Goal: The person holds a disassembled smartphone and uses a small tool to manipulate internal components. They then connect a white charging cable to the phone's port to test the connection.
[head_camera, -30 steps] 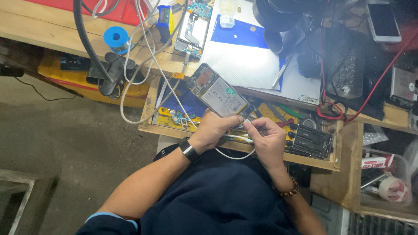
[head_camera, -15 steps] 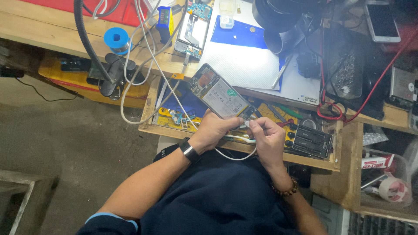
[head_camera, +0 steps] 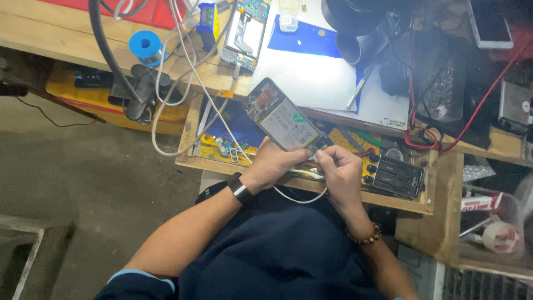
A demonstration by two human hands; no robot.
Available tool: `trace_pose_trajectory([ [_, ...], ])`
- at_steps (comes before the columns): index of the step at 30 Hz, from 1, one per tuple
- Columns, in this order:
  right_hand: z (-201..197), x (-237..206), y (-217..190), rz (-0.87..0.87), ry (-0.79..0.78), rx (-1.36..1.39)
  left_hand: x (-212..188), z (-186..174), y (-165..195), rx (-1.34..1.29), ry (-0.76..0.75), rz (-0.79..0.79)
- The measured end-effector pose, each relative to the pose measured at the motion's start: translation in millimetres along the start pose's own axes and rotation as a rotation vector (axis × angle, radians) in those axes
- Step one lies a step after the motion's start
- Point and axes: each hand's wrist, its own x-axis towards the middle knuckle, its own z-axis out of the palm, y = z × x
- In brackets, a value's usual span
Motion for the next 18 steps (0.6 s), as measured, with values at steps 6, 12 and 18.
trace_pose_trajectory([
  [6, -8, 1, -9, 0.063, -0.053, -0.148, -2, 0, -8, 0.041, -0.012, -0.038],
  [12, -2, -2, -14, 0.030, -0.054, 0.012, -1, 0, -10, -0.079, -0.036, -0.065],
  [18, -3, 2, -22, 0.077, -0.189, 0.130, -2, -1, -10, -0.130, -0.079, -0.044],
])
